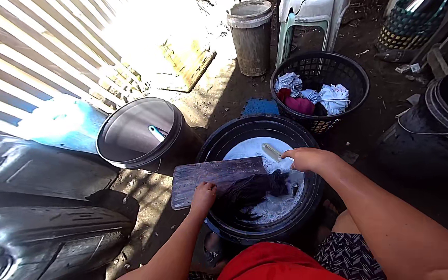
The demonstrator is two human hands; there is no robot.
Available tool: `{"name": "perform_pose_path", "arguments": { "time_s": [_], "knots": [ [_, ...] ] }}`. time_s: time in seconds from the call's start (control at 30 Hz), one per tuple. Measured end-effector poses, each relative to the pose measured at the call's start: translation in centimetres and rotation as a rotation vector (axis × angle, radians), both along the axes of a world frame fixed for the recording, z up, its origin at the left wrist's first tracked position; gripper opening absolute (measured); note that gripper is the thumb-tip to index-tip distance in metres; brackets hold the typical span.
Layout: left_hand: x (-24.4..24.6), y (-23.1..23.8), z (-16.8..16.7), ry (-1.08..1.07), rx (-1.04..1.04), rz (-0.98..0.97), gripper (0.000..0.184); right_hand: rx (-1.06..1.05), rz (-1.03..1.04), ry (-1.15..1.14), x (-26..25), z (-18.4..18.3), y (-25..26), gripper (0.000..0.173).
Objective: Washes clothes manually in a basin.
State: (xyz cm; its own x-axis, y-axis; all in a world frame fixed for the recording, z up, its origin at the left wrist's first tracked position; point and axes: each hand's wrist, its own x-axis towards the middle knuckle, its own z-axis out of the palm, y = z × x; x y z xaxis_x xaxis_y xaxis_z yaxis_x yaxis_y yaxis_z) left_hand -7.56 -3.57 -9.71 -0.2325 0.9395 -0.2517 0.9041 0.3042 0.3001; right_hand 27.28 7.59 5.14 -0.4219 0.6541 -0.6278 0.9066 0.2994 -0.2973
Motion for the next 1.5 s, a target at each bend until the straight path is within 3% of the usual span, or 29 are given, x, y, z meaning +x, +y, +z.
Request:
{"name": "perform_pose_path", "arguments": {
  "time_s": [0.17,0.27,0.4,0.57,0.67,0.77,0.87,0.93,1.07,1.23,1.37,1.5],
  "knots": [
    [3.8,1.6,-0.4,-0.029,0.031,-0.186,0.026,0.042,0.034,0.086,-0.4,0.8,0.2,0.049],
    [6.1,2.9,-1.8,0.025,-0.074,-0.253,0.028,0.000,0.057,0.039,-0.6,0.3,0.2,0.048],
    [7.3,4.0,-3.4,0.118,-0.232,-0.255,0.029,-0.001,0.056,0.048,-0.3,0.2,0.3,0.047],
    [7.9,4.0,-3.1,0.132,-0.302,-0.237,0.027,-0.023,0.061,0.029,0.0,0.2,0.2,0.046],
    [7.8,4.1,-2.6,0.061,-0.344,-0.143,0.037,-0.017,0.063,0.040,0.2,0.1,0.0,0.046],
    [7.9,4.1,-1.8,0.113,-0.512,-0.146,0.045,-0.026,0.076,0.035,0.2,0.3,-0.1,0.046],
    [7.8,3.6,-1.2,0.196,-0.608,-0.184,0.038,-0.035,0.074,0.035,0.1,0.3,-0.1,0.046],
    [7.0,3.3,-1.6,0.187,-0.560,-0.207,0.033,-0.040,0.080,0.022,0.1,0.4,-0.2,0.047],
    [5.7,2.9,-1.2,-0.094,-0.363,-0.198,0.026,-0.042,0.102,0.027,-0.1,0.1,-0.2,0.046],
    [7.4,2.9,2.5,-0.575,-0.162,-0.071,0.012,-0.045,0.152,0.158,-1.1,-0.4,-0.5,0.044],
    [10.8,3.9,6.7,-0.954,-0.056,-0.076,0.008,-0.102,0.135,0.298,-3.1,-1.1,-1.2,0.059],
    [13.1,4.8,10.9,-1.165,0.050,-0.094,0.009,-0.128,0.027,0.443,-3.2,-0.8,-1.4,0.041]
  ]
}}
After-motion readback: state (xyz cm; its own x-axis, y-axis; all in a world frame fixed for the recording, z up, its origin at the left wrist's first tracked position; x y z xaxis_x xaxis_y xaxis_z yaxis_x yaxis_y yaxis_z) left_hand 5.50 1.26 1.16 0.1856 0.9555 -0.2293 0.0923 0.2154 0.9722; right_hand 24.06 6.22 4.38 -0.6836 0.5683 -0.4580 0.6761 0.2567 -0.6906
